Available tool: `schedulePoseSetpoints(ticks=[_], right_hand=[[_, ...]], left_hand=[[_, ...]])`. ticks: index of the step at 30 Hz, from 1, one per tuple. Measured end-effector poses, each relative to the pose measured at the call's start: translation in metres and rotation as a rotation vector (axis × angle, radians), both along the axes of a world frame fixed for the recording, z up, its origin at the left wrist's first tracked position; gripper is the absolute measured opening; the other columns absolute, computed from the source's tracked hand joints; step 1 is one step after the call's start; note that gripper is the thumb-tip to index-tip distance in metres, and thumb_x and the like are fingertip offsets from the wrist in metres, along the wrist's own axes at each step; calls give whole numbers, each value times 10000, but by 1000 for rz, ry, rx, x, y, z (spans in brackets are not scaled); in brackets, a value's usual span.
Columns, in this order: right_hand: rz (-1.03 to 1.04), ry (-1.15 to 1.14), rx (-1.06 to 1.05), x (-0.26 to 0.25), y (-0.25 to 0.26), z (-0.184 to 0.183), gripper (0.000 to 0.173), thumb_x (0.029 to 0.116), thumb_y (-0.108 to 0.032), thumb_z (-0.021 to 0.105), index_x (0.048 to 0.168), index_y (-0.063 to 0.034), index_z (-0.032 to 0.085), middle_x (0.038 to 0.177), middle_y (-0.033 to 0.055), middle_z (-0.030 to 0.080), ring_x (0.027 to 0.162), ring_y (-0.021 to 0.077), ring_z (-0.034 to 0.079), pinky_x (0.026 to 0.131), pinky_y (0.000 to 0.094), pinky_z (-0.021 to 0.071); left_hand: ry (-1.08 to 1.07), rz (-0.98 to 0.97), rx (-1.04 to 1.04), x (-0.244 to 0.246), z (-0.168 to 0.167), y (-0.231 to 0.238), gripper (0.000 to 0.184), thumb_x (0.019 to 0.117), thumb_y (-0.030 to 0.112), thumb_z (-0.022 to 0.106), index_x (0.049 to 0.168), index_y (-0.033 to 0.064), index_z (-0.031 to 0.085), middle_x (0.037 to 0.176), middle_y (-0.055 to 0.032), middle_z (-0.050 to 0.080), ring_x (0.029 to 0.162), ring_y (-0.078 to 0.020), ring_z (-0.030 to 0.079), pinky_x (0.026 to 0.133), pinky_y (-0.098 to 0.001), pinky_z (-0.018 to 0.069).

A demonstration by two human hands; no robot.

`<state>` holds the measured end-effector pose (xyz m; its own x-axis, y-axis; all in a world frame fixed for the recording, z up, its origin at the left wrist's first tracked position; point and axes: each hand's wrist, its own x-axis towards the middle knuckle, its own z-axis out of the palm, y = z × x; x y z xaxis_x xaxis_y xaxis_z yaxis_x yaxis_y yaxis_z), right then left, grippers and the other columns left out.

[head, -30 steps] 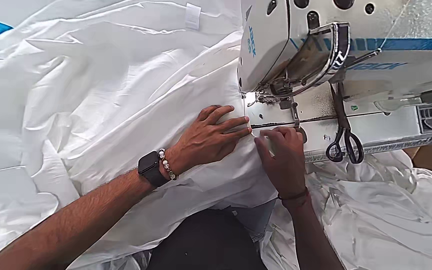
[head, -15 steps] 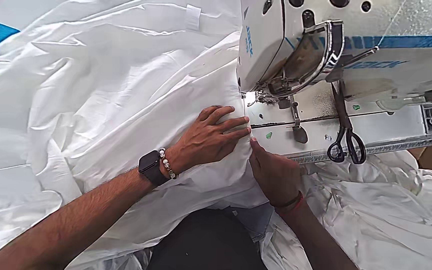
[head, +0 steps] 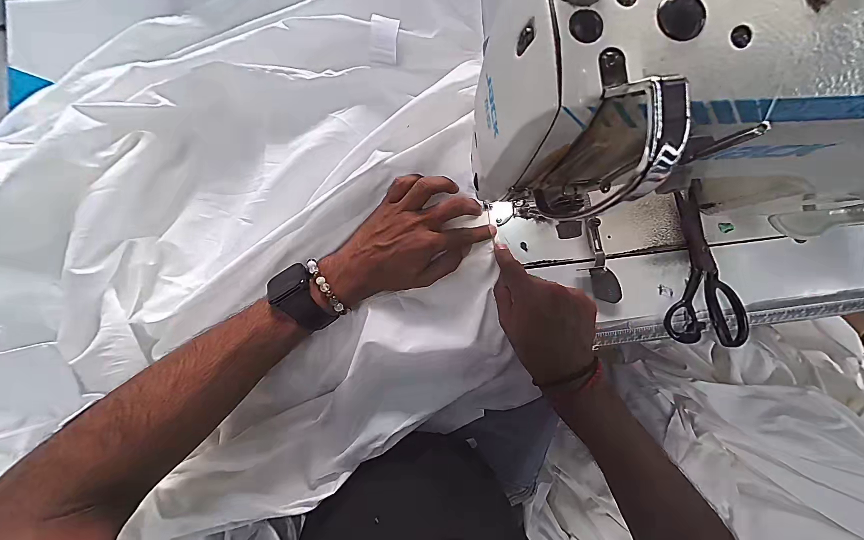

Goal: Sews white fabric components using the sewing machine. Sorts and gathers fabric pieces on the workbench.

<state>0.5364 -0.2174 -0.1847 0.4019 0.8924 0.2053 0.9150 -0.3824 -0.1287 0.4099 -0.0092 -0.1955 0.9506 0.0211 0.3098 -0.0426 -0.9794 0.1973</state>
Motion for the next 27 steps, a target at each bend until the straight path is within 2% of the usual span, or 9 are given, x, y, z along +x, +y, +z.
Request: schedulePoseSetpoints(ticks=[9, 13, 15, 17, 19, 21, 24, 25, 27], right_hand=[[-108, -12, -72, -3, 43, 7, 329, 1023, -263, 527, 1284, -176, 706, 555, 49, 574, 470, 251, 585, 413, 394, 387], [-127, 17, -15, -5, 41, 1, 342, 1030, -257, 529, 1313, -176, 704, 603, 40, 616, 493, 236, 600, 413, 392, 405], [-163, 60, 117, -4, 40, -8, 316, 1027, -252, 540, 1266, -196, 739, 612, 29, 626, 494, 222, 595, 422, 394, 407], [-181, 117, 206, -3, 39, -11, 267, 1032, -260, 550, 1202, -162, 731, 655, 32, 641, 525, 221, 611, 436, 400, 433], [-211, 234, 200, -1, 34, -6, 231, 1040, -283, 555, 1159, -148, 699, 686, 22, 627, 551, 212, 600, 462, 411, 447], [-239, 369, 150, 4, 31, 2, 222, 1044, -305, 568, 1144, -166, 711, 687, 18, 631, 563, 210, 598, 490, 440, 461], [-234, 387, 132, -2, 32, 5, 248, 1059, -290, 535, 1171, -151, 708, 668, 32, 627, 557, 229, 601, 492, 453, 469], [-235, 328, 157, -7, 33, 1, 257, 1056, -280, 532, 1177, -141, 711, 656, 36, 628, 542, 234, 602, 476, 445, 462], [-243, 214, 195, -14, 34, -7, 264, 1050, -264, 526, 1176, -138, 720, 640, 35, 637, 516, 235, 607, 449, 427, 448]], left_hand=[[9, -153, 112, 20, 11, 64, 333, 1054, 393, 479, 1288, 378, 716, 1390, 20, 647, 1367, -297, 466, 1122, -503, 292], [294, 349, 99, -20, 61, -21, 307, 1017, 239, 497, 1202, 165, 732, 1374, -118, 634, 1350, -416, 485, 1077, -598, 363], [384, 673, 2, -49, 62, -77, 531, 1021, 416, 378, 1382, 125, 636, 1506, -147, 547, 1406, -436, 461, 1072, -641, 392], [389, 797, -128, -76, 36, -104, 777, 1021, 656, 283, 1594, 144, 396, 1678, -133, 303, 1534, -475, 233, 1155, -766, 201], [316, 777, -137, -98, 5, -81, 771, 1010, 711, 259, 1641, 270, 287, 1727, 11, 190, 1581, -411, 108, 1178, -778, 76], [324, 671, -87, -109, 0, -30, 724, 1004, 710, 260, 1632, 351, 285, 1709, 125, 217, 1574, -312, 196, 1207, -662, 171], [457, 534, -53, -95, 30, 21, 702, 1034, 672, 277, 1636, 311, 289, 1710, 105, 224, 1569, -325, 220, 1185, -642, 269], [458, 505, -13, -81, 41, 25, 657, 1051, 616, 343, 1594, 250, 388, 1679, 41, 322, 1523, -372, 312, 1126, -653, 344], [291, 445, -39, -50, 55, 10, 362, 1029, 338, 557, 1301, 125, 665, 1448, -69, 593, 1362, -388, 491, 1048, -593, 425]])
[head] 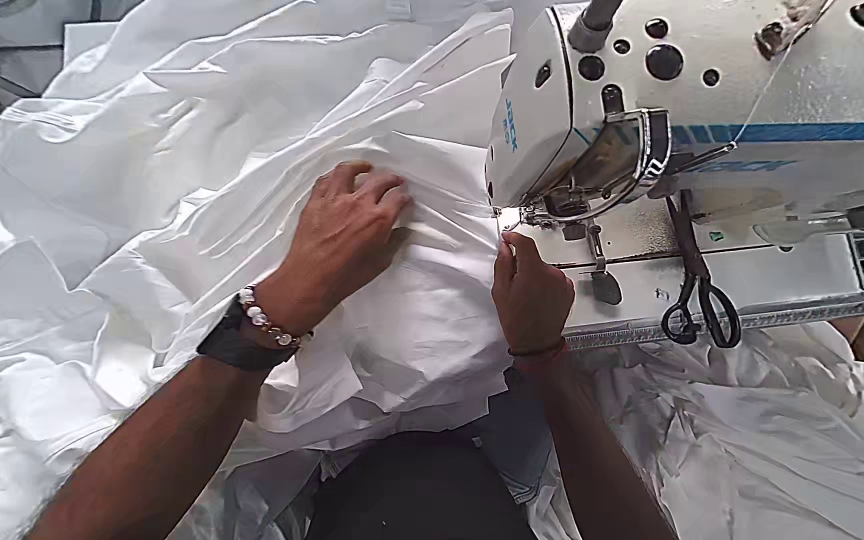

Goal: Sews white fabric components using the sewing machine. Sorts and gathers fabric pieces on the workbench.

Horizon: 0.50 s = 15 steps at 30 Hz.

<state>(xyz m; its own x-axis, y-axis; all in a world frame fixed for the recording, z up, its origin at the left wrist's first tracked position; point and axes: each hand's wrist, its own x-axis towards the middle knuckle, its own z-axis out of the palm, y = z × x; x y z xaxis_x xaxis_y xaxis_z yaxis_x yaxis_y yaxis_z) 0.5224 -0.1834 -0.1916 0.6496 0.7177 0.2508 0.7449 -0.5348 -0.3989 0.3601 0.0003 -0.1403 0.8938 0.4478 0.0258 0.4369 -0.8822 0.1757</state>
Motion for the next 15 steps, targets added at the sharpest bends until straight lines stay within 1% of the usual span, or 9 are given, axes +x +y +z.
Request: schedulePoseSetpoints(ticks=[1, 2, 3, 4, 6, 9, 11, 13, 15], right_hand=[[-3, -30, -1, -2, 1, -1, 269, 1049, -255, 521, 1179, -143, 727, 643, 36, 647, 515, 237, 614, 448, 423, 450], [-1, -41, -9, -3, 0, -1, 275, 1048, -245, 518, 1191, -146, 732, 643, 40, 650, 514, 240, 616, 449, 423, 452], [4, -42, -29, -5, -2, 1, 288, 1046, -232, 516, 1213, -152, 737, 637, 47, 651, 510, 246, 613, 449, 425, 450], [12, -44, -61, -6, -5, 3, 315, 1042, -222, 512, 1256, -162, 735, 626, 50, 647, 503, 249, 606, 449, 426, 446], [20, -68, -138, -9, -8, 5, 363, 1040, -225, 499, 1332, -191, 712, 592, 46, 631, 486, 250, 598, 442, 420, 434], [-4, -84, -200, -8, -1, 6, 386, 1038, -230, 487, 1368, -215, 687, 568, 49, 614, 474, 254, 598, 428, 423, 435], [-25, -103, -235, -7, 6, 7, 399, 1040, -238, 481, 1391, -251, 671, 558, 45, 601, 471, 248, 594, 421, 417, 422], [-40, -123, -274, -8, 11, 8, 427, 1036, -235, 472, 1427, -279, 638, 554, 39, 596, 469, 245, 591, 419, 412, 411], [-38, -161, -233, -10, 7, 2, 441, 1021, -228, 483, 1434, -266, 632, 573, 22, 604, 478, 222, 591, 417, 392, 402]], left_hand=[[-127, -35, -38, 14, -1, -14, 267, 1009, 221, 544, 1189, 113, 710, 1334, -53, 663, 1304, -311, 556, 1042, -502, 457], [-230, -90, -118, 25, -7, -27, 265, 995, 171, 519, 1154, 104, 719, 1276, -37, 690, 1267, -248, 590, 1053, -424, 477], [-268, -140, -197, 34, -17, -36, 294, 1007, 195, 495, 1184, 102, 711, 1305, -21, 683, 1284, -209, 584, 1082, -386, 466], [-266, -175, -220, 39, -29, -40, 319, 1030, 237, 466, 1203, 97, 695, 1376, -14, 651, 1329, -198, 554, 1111, -382, 436], [-259, -201, -140, 41, -45, -39, 327, 1038, 268, 448, 1168, 103, 699, 1449, -2, 614, 1379, -212, 522, 1134, -400, 410], [-250, -205, -43, 40, -51, -31, 371, 1028, 284, 429, 1216, 108, 696, 1461, -6, 605, 1415, -239, 488, 1161, -413, 381], [-219, -191, -11, 42, -48, -29, 396, 1041, 276, 406, 1280, 105, 671, 1496, -14, 575, 1443, -251, 457, 1188, -421, 344], [-107, -115, 27, 37, -37, -41, 441, 1065, 307, 373, 1364, 115, 634, 1585, -46, 479, 1503, -295, 377, 1245, -488, 252], [-13, 54, 38, 21, -22, -65, 463, 1032, 377, 408, 1366, 148, 634, 1629, -105, 402, 1532, -371, 300, 1246, -625, 155]])
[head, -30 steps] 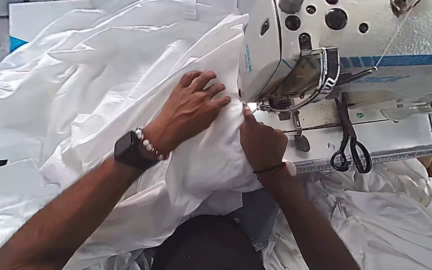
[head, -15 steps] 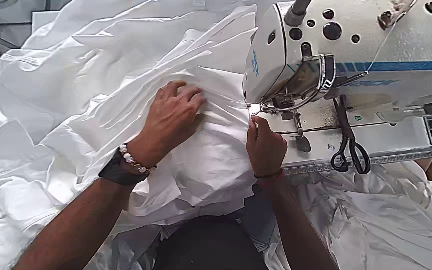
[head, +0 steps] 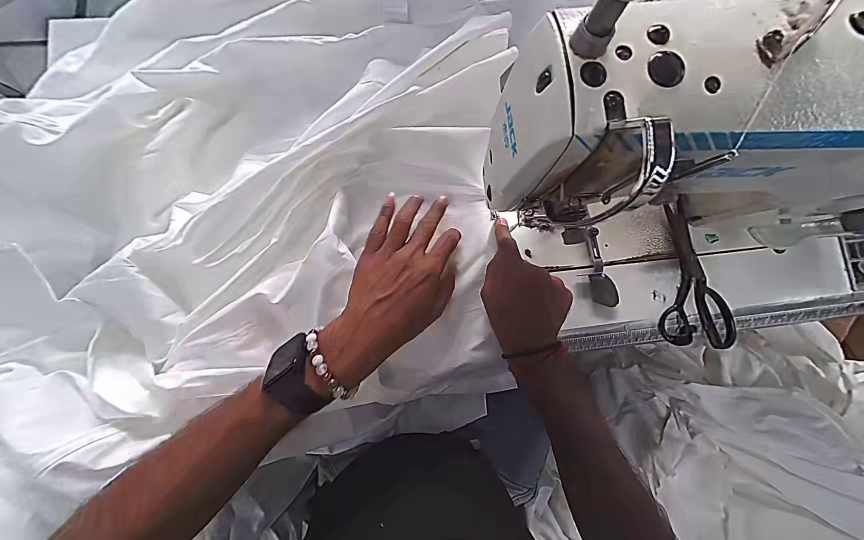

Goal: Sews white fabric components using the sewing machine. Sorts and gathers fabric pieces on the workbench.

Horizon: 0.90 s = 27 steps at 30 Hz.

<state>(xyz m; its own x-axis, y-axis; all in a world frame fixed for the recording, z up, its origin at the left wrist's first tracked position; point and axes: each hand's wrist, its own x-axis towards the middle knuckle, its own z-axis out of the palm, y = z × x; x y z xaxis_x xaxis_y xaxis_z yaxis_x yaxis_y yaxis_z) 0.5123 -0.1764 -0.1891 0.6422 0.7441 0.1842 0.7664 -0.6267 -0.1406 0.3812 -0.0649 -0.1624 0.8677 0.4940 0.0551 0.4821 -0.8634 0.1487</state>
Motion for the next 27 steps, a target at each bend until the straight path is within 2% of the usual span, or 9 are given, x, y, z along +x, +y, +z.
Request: schedulePoseSetpoints(ticks=[2, 4, 10, 11, 13, 15, 17, 22, 27], right_hand=[[45, -55, 102, -5, -12, -9, 435, 1017, -254, 508, 1433, -267, 632, 720, 12, 633, 615, 203, 613, 494, 362, 440], [90, -30, 143, -7, -26, -12, 439, 1033, -312, 509, 1464, -332, 590, 1013, 67, 625, 918, 253, 584, 718, 416, 431], [103, -11, 74, -8, -41, -18, 504, 1027, -539, 452, 1507, -401, 523, 1439, 96, 560, 1294, 310, 490, 1009, 545, 353], [118, 5, 66, -8, -40, -16, 518, 1024, -558, 447, 1510, -392, 522, 1445, 101, 555, 1300, 323, 486, 1015, 554, 352], [165, 103, 97, 0, -43, -7, 480, 1019, -553, 487, 1438, -351, 607, 1392, 93, 580, 1260, 322, 506, 971, 539, 387], [173, 226, 267, 21, -49, 4, 295, 1010, -397, 588, 1170, -233, 775, 1186, 54, 701, 1098, 259, 632, 871, 474, 514], [90, 229, 341, 49, -61, 14, 225, 1010, -231, 595, 1126, -144, 767, 1093, 77, 725, 996, 241, 699, 806, 444, 596], [110, 234, 172, 106, -83, 18, 294, 952, -88, 580, 1138, -189, 784, 1156, 135, 690, 999, 305, 679, 772, 490, 571], [253, 256, 240, 67, -46, 4, 253, 977, -223, 663, 1202, -214, 776, 1028, 91, 687, 943, 255, 659, 755, 415, 559]], left_hand=[[90, 207, 4, -27, 7, -15, 600, 1016, 535, 370, 1507, 228, 526, 1667, -144, 320, 1544, -460, 211, 1158, -800, 66], [135, 339, -9, -60, -5, -5, 734, 991, 720, 268, 1616, 340, 337, 1708, -120, 223, 1562, -470, 134, 1101, -864, 41], [164, 25, -54, -104, -13, 96, 688, 991, 723, 288, 1608, 420, 317, 1723, 72, 189, 1578, -348, 173, 1205, -681, 176], [224, 25, -55, -94, -1, 98, 689, 996, 716, 321, 1608, 400, 326, 1718, 50, 214, 1569, -372, 198, 1185, -712, 201], [146, -17, -76, -61, 24, 84, 562, 995, 516, 590, 1470, 218, 565, 1582, -95, 466, 1460, -476, 365, 1116, -765, 273], [-159, -73, -155, -17, 33, 52, 290, 984, 276, 623, 1224, 145, 721, 1382, -44, 647, 1380, -308, 505, 1115, -551, 395], [-389, -151, -275, 19, 13, 29, 225, 982, 155, 567, 1120, 91, 732, 1275, -40, 693, 1320, -228, 565, 1122, -436, 447], [-347, -351, -76, 28, -35, 29, 347, 1028, 232, 486, 1276, 155, 716, 1414, 0, 644, 1385, -247, 527, 1165, -452, 398], [-342, -387, -89, 23, -33, 34, 379, 1037, 219, 466, 1331, 150, 695, 1433, -7, 634, 1414, -262, 506, 1206, -461, 359]])
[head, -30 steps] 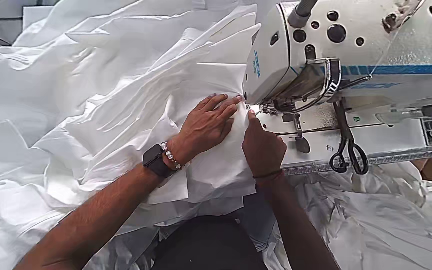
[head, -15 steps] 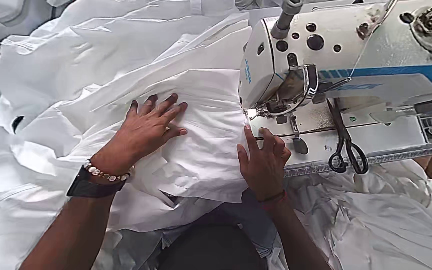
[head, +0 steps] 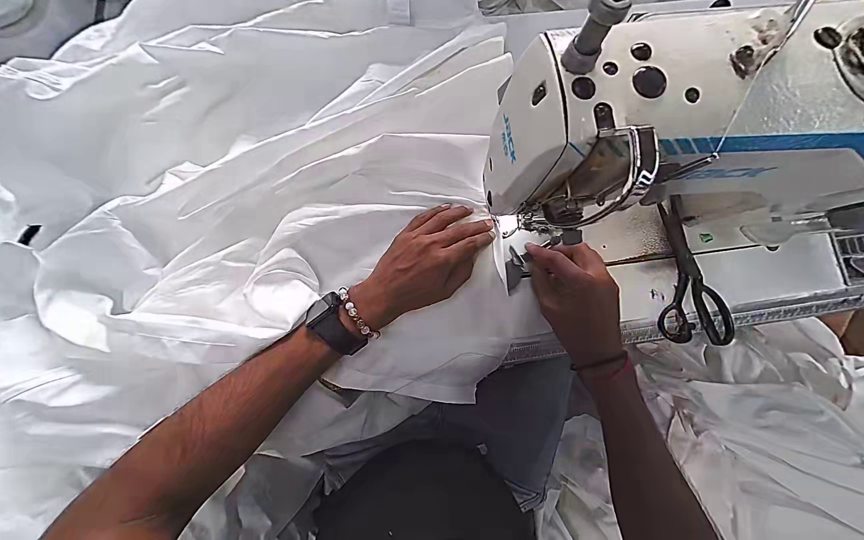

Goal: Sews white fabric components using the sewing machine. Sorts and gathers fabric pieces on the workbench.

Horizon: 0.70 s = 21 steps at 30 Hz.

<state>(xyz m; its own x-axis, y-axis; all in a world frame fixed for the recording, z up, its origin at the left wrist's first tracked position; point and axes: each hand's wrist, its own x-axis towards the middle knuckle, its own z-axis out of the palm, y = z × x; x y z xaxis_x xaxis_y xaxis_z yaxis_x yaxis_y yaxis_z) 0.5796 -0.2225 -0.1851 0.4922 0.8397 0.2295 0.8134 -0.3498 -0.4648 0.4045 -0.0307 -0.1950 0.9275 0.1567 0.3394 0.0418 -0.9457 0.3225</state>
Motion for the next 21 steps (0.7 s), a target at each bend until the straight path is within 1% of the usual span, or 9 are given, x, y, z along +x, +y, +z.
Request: schedulePoseSetpoints(ticks=[2, 4, 6, 8, 11, 14, 16, 19, 21], right_hand=[[-60, -63, 21, -18, 18, -6, 259, 1008, -283, 639, 1222, -208, 763, 1012, 93, 683, 924, 263, 656, 730, 409, 554], [-76, -121, 79, -28, 26, -11, 236, 1017, -259, 618, 1188, -194, 765, 1038, 90, 680, 933, 268, 644, 743, 411, 542], [-5, -173, 143, -37, 25, -13, 228, 1008, -200, 614, 1182, -193, 762, 1156, 46, 707, 1040, 240, 647, 851, 405, 531], [86, -213, 136, -47, 19, -17, 311, 994, -149, 581, 1243, -235, 746, 1312, -31, 695, 1222, 205, 609, 994, 409, 478], [117, -245, 90, -56, 14, -23, 389, 975, -138, 545, 1296, -266, 721, 1394, -98, 657, 1336, 181, 545, 1066, 438, 408], [29, -279, 91, -61, 14, -25, 363, 974, -155, 552, 1257, -271, 748, 1341, -109, 691, 1297, 155, 575, 1059, 424, 398], [-53, -319, 112, -64, 14, -26, 341, 961, -141, 561, 1183, -271, 784, 1258, -110, 732, 1188, 146, 626, 993, 409, 410], [-136, -315, 142, -64, 13, -26, 295, 947, -146, 572, 1105, -241, 802, 1172, -88, 762, 1054, 162, 657, 903, 398, 432], [-221, -216, 151, -59, 15, -23, 198, 953, -232, 596, 1028, -177, 772, 1025, 6, 745, 967, 219, 660, 818, 413, 495]], left_hand=[[17, -8, -7, 0, 0, 3, 387, 1040, 219, 468, 1355, 150, 681, 1444, -10, 624, 1422, -247, 495, 1212, -444, 353], [28, -24, -7, 0, 0, 6, 391, 1040, 221, 466, 1365, 150, 673, 1446, -9, 621, 1423, -247, 491, 1205, -446, 358], [22, -53, -1, 2, -2, 12, 399, 1042, 231, 456, 1376, 159, 663, 1438, -6, 624, 1418, -246, 491, 1199, -451, 360], [17, -97, -9, 2, -6, 19, 408, 1053, 257, 436, 1389, 169, 650, 1434, 1, 623, 1416, -233, 486, 1197, -445, 359], [47, -173, 10, 4, -6, 35, 420, 1049, 296, 437, 1409, 227, 644, 1452, 32, 604, 1401, -220, 482, 1173, -441, 357], [55, -250, 51, 7, -3, 51, 423, 1046, 306, 438, 1425, 332, 626, 1453, 52, 600, 1373, -218, 486, 1144, -441, 342], [45, -272, 80, 9, -2, 55, 438, 1037, 294, 429, 1421, 380, 620, 1436, 58, 606, 1346, -226, 487, 1116, -441, 336], [23, -186, 62, 10, -3, 37, 398, 1023, 345, 473, 1364, 343, 678, 1388, 20, 632, 1332, -255, 493, 1122, -479, 329], [34, -64, 45, 7, -4, 13, 438, 1011, 477, 495, 1374, 307, 673, 1420, -22, 605, 1375, -275, 467, 1162, -504, 301]])
